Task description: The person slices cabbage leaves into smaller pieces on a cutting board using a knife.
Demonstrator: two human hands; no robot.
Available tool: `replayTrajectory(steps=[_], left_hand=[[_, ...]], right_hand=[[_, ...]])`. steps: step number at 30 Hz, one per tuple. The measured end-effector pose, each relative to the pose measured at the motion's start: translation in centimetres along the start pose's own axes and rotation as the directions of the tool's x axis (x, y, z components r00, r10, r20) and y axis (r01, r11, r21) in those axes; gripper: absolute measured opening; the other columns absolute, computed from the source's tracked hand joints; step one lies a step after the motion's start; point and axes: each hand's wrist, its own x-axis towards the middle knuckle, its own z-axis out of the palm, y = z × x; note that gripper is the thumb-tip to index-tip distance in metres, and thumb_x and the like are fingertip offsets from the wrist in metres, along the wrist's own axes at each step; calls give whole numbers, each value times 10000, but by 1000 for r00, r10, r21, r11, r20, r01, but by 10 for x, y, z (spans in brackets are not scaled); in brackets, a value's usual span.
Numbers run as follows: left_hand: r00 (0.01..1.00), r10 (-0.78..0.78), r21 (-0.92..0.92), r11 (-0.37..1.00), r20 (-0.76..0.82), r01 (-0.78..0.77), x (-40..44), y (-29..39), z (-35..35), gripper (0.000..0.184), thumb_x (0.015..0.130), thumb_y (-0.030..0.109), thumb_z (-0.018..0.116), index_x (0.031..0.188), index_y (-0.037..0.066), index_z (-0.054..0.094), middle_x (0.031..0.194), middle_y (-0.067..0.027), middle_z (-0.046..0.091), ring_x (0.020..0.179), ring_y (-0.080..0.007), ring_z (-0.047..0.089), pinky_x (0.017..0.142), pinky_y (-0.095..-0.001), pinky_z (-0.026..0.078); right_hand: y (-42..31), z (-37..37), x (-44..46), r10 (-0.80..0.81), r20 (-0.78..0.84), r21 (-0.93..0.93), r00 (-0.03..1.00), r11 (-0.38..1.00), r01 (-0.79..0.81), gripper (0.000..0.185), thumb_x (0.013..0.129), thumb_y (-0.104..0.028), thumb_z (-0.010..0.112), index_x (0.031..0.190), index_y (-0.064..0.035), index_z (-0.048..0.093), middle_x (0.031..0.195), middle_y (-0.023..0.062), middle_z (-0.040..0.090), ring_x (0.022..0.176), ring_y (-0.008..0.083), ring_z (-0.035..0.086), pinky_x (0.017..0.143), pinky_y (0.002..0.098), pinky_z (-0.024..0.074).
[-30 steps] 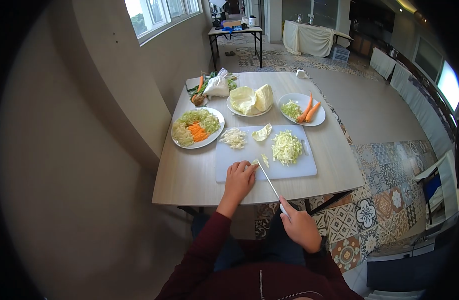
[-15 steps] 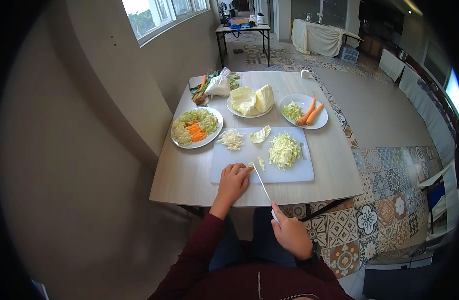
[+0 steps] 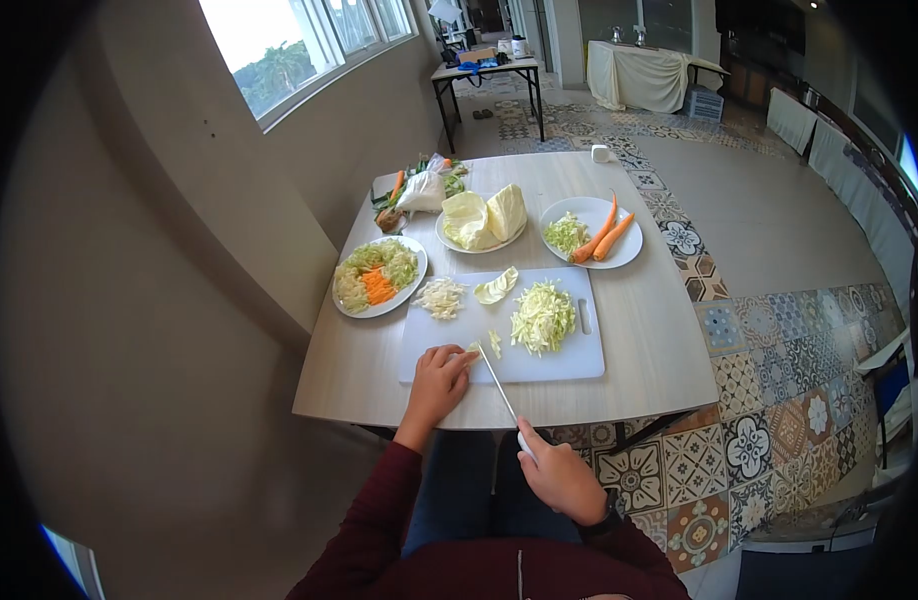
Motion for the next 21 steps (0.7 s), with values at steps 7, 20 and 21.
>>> replayTrajectory(steps=[7,20,21], left_hand=[[1000,-3,12,1000,-21,3,-3,6,1,368,866,88,646,1227,144,698,1174,-89,637,1125,-309,566,981,-441,445],[997,49,8,999,-67,-49,-9,-2,10,450,866,146,682,1314,136,631,1240,-127,592,1170,-340,540,1012,-465,424],[996,54,10,998,-71,-54,-9,-2,10,450,869,151,683,1315,127,628,1244,-130,587,1176,-341,536,1015,-466,420]], right_hand=[[-3,-7,-1,-7,46,-93,999,996,12,576,982,-226,557,1513,-49,419,747,308,653,731,493,661,716,580,535],[-16,5,-3,-32,-79,-86,996,996,25,563,966,-203,602,1499,-83,467,731,307,631,694,480,645,650,538,519],[-19,7,-4,-19,-88,-95,996,995,10,561,965,-204,603,1499,-92,472,727,303,631,688,477,645,646,536,518]])
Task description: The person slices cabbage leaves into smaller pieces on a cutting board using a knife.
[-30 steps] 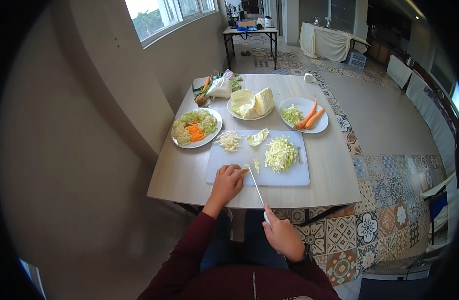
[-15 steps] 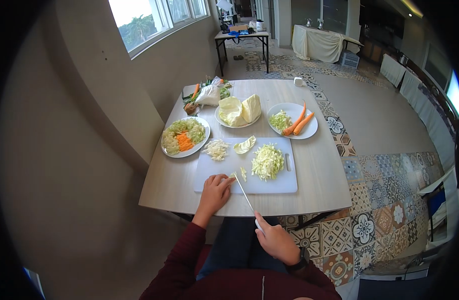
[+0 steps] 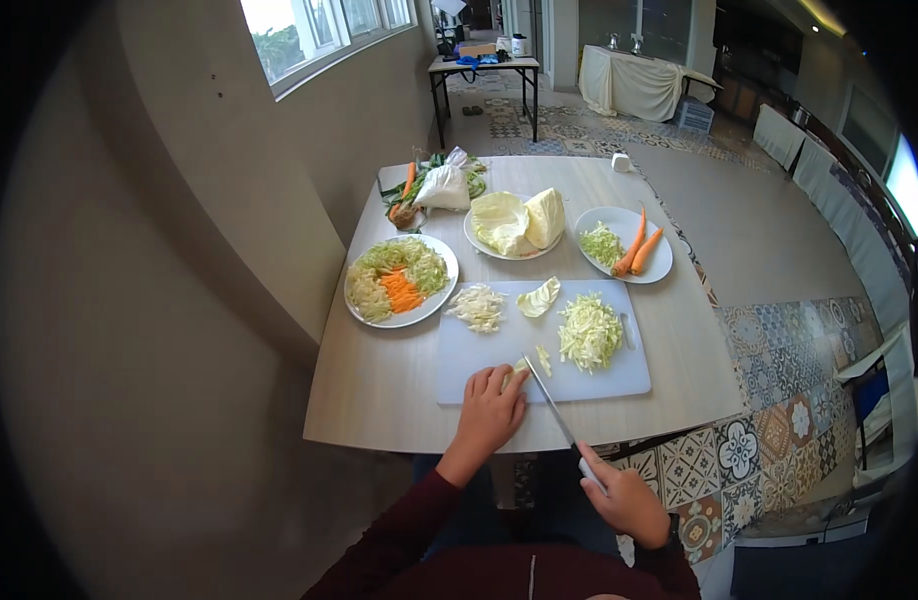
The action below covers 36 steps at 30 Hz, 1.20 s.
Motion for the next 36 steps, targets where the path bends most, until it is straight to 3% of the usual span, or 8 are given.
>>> replayTrajectory(steps=[2,7,11,24,36], left_hand=[[1000,9,-1,1000,-11,-9,-1,1,1,450,873,159,683,1317,111,622,1251,-137,578,1187,-343,526,1021,-469,412],[998,-5,21,1000,57,4,-10,-1,10,593,899,330,676,1428,99,539,1350,-159,509,1280,-356,463,1118,-568,325],[997,-8,18,1000,78,7,-10,0,7,609,899,331,674,1433,81,525,1360,-160,500,1298,-354,443,1128,-558,311],[997,-5,-9,1000,82,5,-9,-1,5,612,880,329,687,1407,55,540,1355,-169,511,1292,-368,448,1137,-549,305],[999,-1,10,1000,51,1,-1,4,-5,573,834,241,734,1369,98,588,1285,-155,560,1217,-350,503,1068,-474,380]], right_hand=[[-10,5,-1,49,-17,-33,999,998,-50,564,961,-205,606,1502,-115,476,713,290,630,671,470,640,632,532,513],[-44,19,2,228,-67,-159,971,959,-236,573,964,-199,586,1519,-142,456,670,268,623,637,470,633,617,549,501],[-55,39,2,260,-136,-266,956,920,-288,605,968,-176,565,1552,-166,407,654,230,630,615,443,639,592,546,498],[-20,50,26,75,-154,-403,985,906,-132,601,977,-197,556,1556,-161,400,646,181,637,564,389,644,548,523,516],[-5,4,-1,80,-69,-282,994,955,-96,567,955,-199,585,1512,-220,480,659,196,645,600,402,649,577,511,517]])
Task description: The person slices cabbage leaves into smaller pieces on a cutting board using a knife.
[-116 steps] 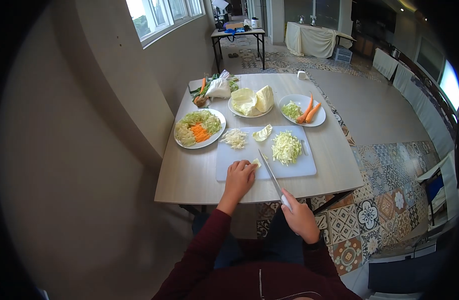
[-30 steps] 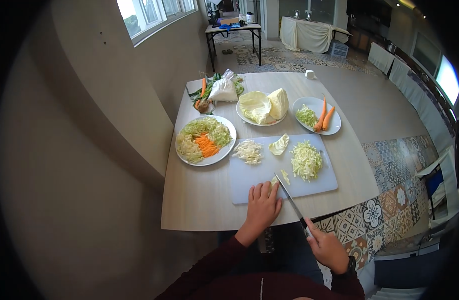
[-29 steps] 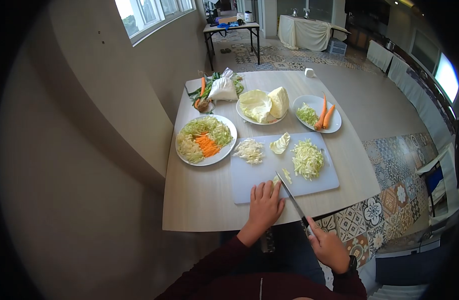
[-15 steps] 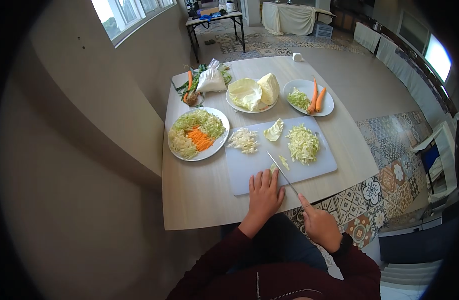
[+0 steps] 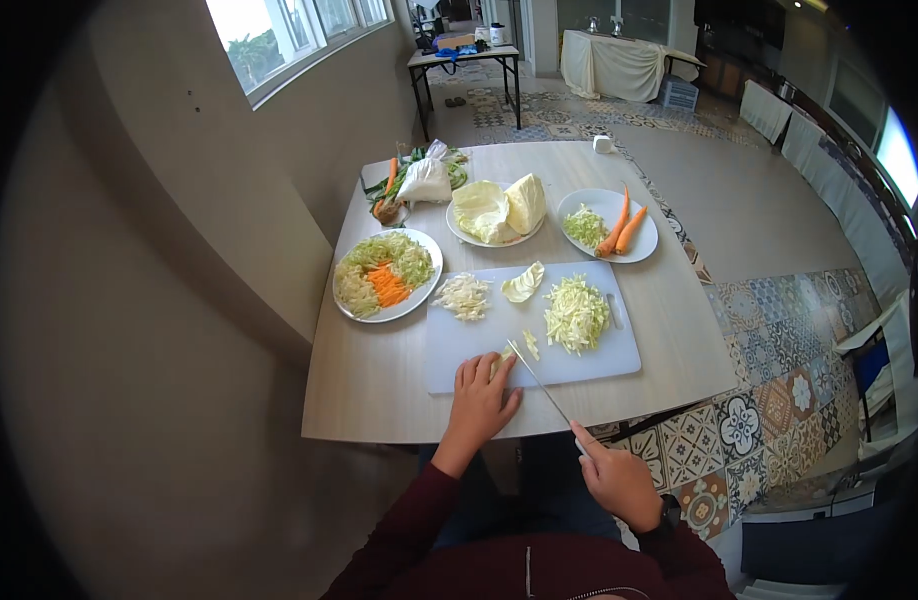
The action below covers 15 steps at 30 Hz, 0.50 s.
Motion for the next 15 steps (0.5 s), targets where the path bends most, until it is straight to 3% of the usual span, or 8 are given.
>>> replayTrajectory(steps=[11,14,15], left_hand=[[999,-42,-30,999,21,42,0,3,-1,551,836,233,736,1342,74,588,1311,-143,560,1252,-352,491,1079,-478,373],[999,-44,-11,999,22,45,0,3,0,544,848,236,726,1352,84,588,1330,-122,564,1258,-348,488,1095,-474,362],[999,-36,1,999,27,36,1,3,0,541,853,236,721,1356,89,588,1335,-115,565,1259,-346,487,1098,-473,361]], right_hand=[[24,-12,-2,-27,-51,93,998,995,32,546,955,-228,587,1494,-227,502,668,188,658,625,408,662,604,532,524],[20,-17,-3,46,19,106,999,993,-48,551,940,-214,599,1485,-230,515,798,228,696,730,432,675,669,520,534],[20,-15,-3,25,-16,119,1000,993,-23,546,944,-222,598,1483,-225,516,774,224,691,717,432,674,662,526,532]])
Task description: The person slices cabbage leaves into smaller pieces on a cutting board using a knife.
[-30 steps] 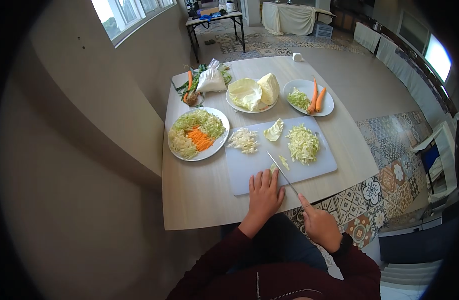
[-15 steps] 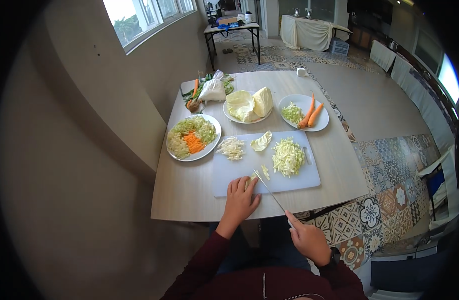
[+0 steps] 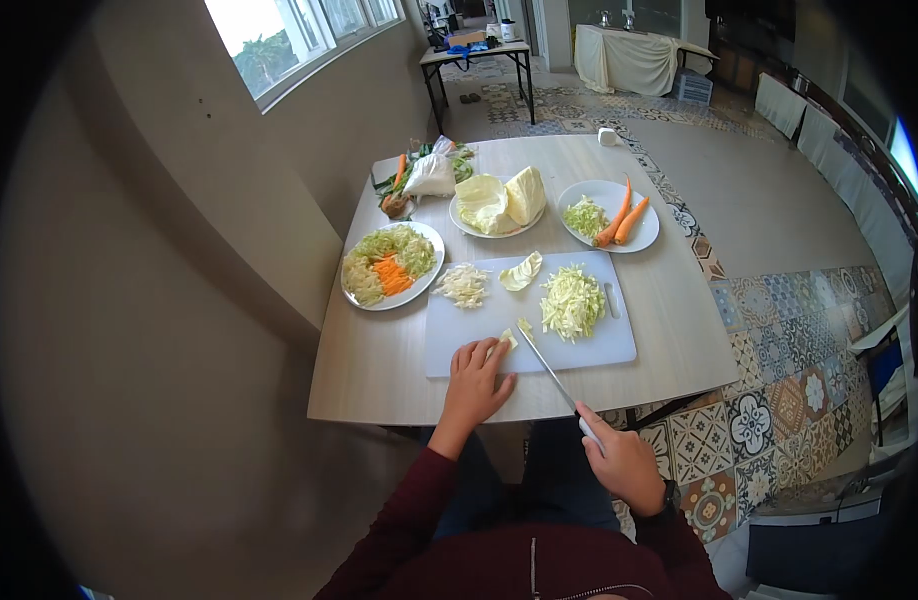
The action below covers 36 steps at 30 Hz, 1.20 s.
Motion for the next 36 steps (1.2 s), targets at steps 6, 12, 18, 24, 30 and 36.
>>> replayTrajectory(steps=[6,12,18,24,30,36], left_hand=[[1000,22,-2,1000,12,-22,-3,-1,0,544,874,252,696,1382,106,569,1334,-95,560,1247,-329,488,1109,-481,349],[999,33,-3,999,-7,-33,-4,-3,2,538,871,246,698,1378,115,575,1317,-96,567,1227,-342,484,1088,-471,364],[998,51,-13,999,-25,-51,-5,-5,2,515,865,237,698,1353,115,586,1305,-89,567,1215,-337,489,1086,-477,356],[999,43,-24,999,-24,-43,-4,-5,3,513,861,228,697,1350,119,588,1301,-84,568,1217,-328,491,1087,-473,353],[999,38,-19,999,-24,-38,-4,-5,2,504,862,236,697,1344,123,603,1300,-80,576,1220,-322,497,1091,-473,353],[999,44,-9,999,-30,-44,-3,-5,3,499,862,243,698,1341,135,610,1288,-78,581,1210,-323,502,1087,-475,356]], right_hand=[[-1,12,-8,1,-89,61,996,998,4,526,947,-233,602,1468,-221,533,789,237,694,743,450,673,683,533,534],[-9,19,-9,9,-128,111,992,994,6,528,940,-228,608,1464,-234,541,909,241,715,812,450,681,733,527,545],[-8,26,-11,3,-109,107,994,994,9,530,944,-233,605,1469,-253,537,960,223,724,833,443,687,748,509,551],[-15,20,-17,41,-54,36,998,999,-39,534,948,-239,603,1476,-270,531,879,213,721,780,429,686,710,498,545],[-14,18,-21,10,-43,-49,999,999,-13,550,945,-244,608,1487,-269,520,805,200,706,718,412,680,666,498,532],[-20,27,-23,0,-87,-159,996,987,-14,548,943,-241,606,1485,-279,526,714,168,674,668,380,677,624,491,527]])
